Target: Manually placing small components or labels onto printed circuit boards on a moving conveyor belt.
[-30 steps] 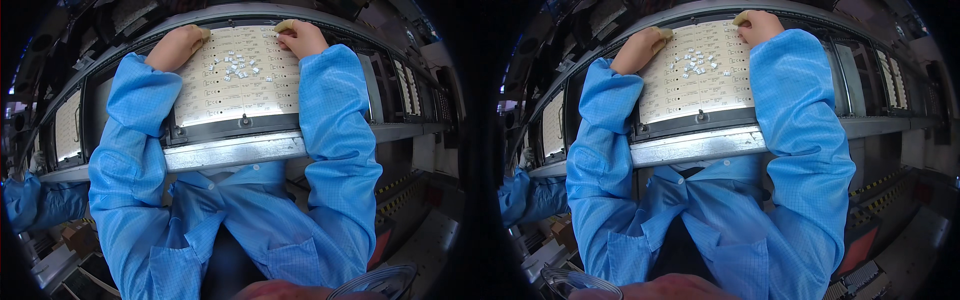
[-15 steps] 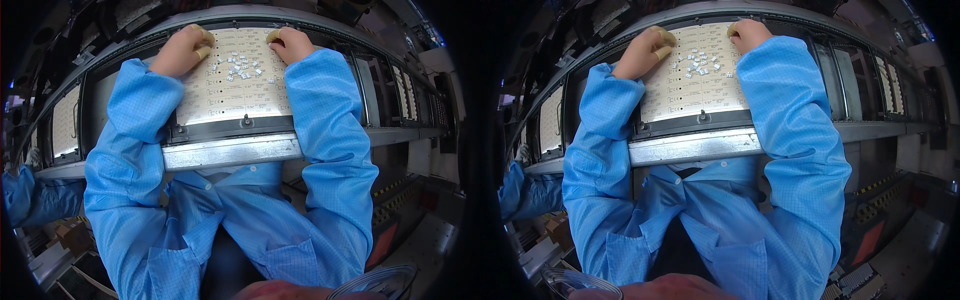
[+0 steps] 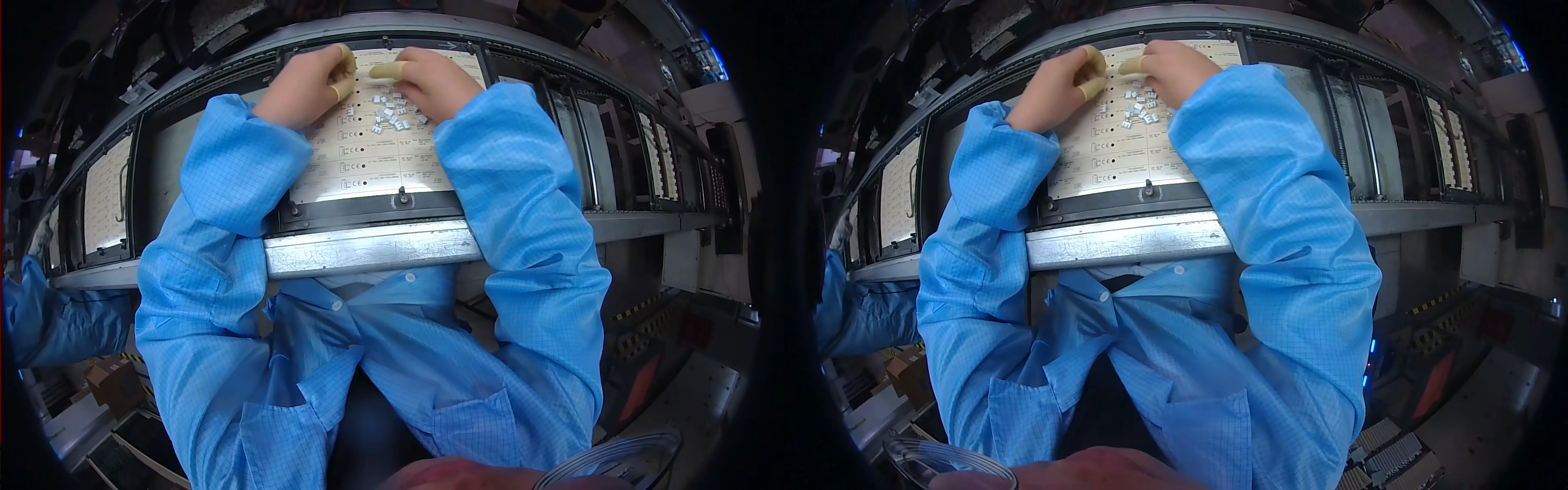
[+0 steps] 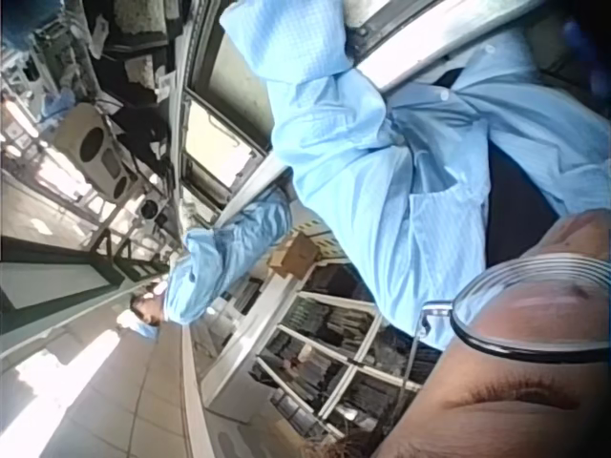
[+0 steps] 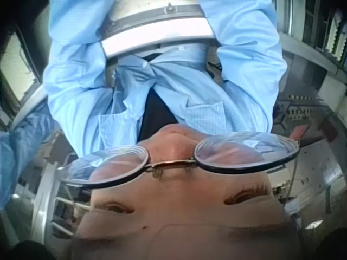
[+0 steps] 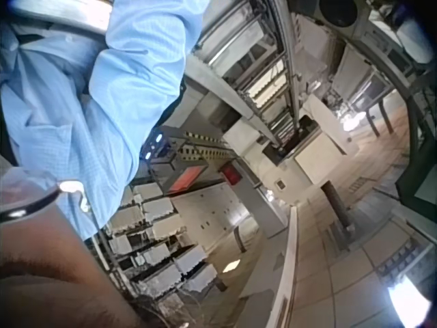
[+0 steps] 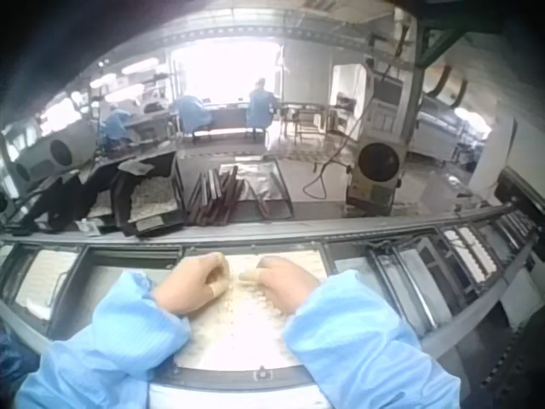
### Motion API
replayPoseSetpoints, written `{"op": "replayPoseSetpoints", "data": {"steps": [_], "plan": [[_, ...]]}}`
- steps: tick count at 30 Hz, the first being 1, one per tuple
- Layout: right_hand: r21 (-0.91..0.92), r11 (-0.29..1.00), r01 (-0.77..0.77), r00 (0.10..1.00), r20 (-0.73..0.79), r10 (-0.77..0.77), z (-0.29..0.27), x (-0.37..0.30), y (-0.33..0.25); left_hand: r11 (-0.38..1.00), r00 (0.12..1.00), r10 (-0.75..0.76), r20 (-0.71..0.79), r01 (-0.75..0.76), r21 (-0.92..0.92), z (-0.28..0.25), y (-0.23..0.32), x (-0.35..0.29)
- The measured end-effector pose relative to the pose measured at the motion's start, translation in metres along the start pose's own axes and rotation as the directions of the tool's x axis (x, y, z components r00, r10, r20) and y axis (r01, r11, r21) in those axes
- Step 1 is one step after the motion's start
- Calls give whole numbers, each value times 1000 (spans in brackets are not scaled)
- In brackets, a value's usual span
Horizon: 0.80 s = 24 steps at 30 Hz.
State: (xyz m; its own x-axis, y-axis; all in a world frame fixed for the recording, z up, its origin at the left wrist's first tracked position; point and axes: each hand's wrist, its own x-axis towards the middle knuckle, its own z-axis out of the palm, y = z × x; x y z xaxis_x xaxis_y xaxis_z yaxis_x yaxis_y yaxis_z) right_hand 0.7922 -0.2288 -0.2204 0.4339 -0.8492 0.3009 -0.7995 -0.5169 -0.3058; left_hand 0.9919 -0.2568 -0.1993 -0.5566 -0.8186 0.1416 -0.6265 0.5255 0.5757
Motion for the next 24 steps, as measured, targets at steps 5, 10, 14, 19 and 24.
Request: {"op": "replayPoseSetpoints", "data": {"steps": [5, 10, 14, 19, 24], "plan": [[10, 998, 56, 981, 183, -57, 7, 13, 7, 993, 997, 62, -46, -57, 106, -7, -18, 3], [181, 983, -39, 989, 147, 13, 5, 10, 9, 993, 995, -99, 28, 100, -56, -11, -16, -3], [164, 983, -77, 993, 100, 61, 7, 6, 9, 992, 994, -109, 27, 111, -56, -12, -12, -5], [203, 956, -213, 977, 72, 203, -17, -2, 10, 948, 985, 169, -15, -159, 277, 0, -27, 1], [192, 931, -311, 950, 48, 308, -33, -21, 30, 950, 988, 156, -22, -144, 278, 4, -29, 3]]}}
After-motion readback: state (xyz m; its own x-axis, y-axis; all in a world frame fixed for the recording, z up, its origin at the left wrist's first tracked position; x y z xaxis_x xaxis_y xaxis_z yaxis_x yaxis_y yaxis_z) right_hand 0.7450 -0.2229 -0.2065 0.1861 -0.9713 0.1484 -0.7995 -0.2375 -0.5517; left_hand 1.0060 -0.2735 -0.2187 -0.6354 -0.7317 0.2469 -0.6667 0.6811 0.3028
